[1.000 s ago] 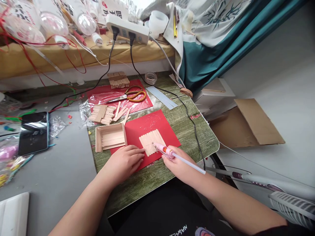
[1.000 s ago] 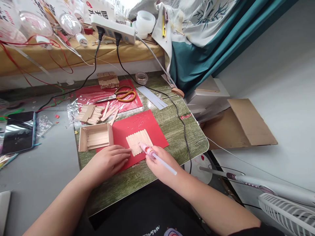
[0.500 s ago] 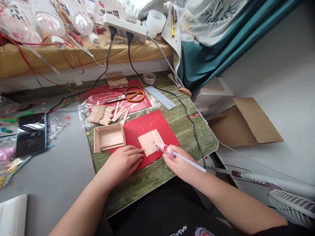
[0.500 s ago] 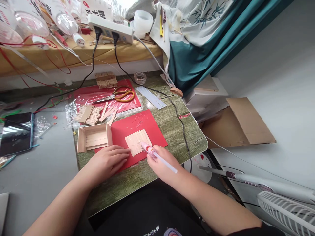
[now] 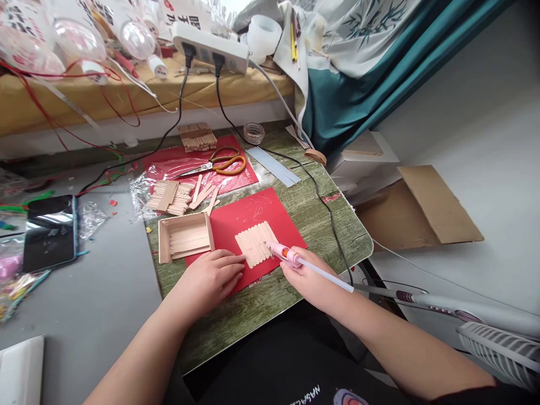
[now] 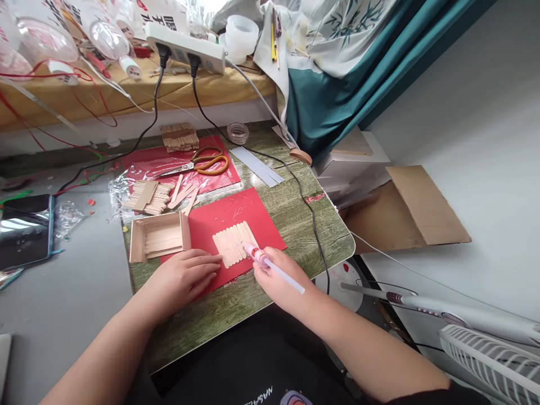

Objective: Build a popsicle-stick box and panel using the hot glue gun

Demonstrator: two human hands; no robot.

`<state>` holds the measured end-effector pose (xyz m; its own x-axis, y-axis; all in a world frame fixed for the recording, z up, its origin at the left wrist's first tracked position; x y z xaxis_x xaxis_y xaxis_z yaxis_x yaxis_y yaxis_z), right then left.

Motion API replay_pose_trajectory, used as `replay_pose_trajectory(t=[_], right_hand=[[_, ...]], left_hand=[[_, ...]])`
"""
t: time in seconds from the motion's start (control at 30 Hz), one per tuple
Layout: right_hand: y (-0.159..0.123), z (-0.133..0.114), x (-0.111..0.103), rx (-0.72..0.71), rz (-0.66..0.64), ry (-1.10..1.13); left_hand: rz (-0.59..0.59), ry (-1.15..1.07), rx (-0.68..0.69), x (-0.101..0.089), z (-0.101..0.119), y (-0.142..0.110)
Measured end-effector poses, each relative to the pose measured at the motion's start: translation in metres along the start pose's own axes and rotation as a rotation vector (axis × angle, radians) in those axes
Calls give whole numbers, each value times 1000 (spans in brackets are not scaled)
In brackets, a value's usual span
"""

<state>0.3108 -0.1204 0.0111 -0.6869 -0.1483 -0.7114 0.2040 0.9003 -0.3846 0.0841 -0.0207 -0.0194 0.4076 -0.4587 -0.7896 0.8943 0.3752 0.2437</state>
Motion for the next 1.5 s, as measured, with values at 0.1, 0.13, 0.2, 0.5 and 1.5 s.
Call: replay_pose_trajectory(t=[0.1, 0.13, 0.2, 0.5, 1.5], right_hand=[[0, 2, 0, 7, 7, 6], [0, 3, 0, 12, 9, 7], [0, 5, 0, 22, 15, 7], [-1, 3, -5, 67, 7, -36], [-4, 4, -25, 34, 58, 66]], left_hand=[[-8, 8, 0, 1, 0, 0], [-10, 9, -1, 1, -1, 0], [-11, 9, -6, 1, -1, 0], [0, -4, -6, 1, 0, -1], [-15, 9, -4, 1, 0, -1]])
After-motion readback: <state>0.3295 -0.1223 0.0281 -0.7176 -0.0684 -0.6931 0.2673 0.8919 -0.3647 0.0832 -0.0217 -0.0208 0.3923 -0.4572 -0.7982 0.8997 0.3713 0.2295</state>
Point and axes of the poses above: each hand's wrist, its own y-axis towards the middle knuckle, its own x-axis out of the palm, z = x × y, the point moved 4 cm from there along y, towards the middle knuckle, and after that the axes turned 5 degrees about -y, right-handed, at the moved point
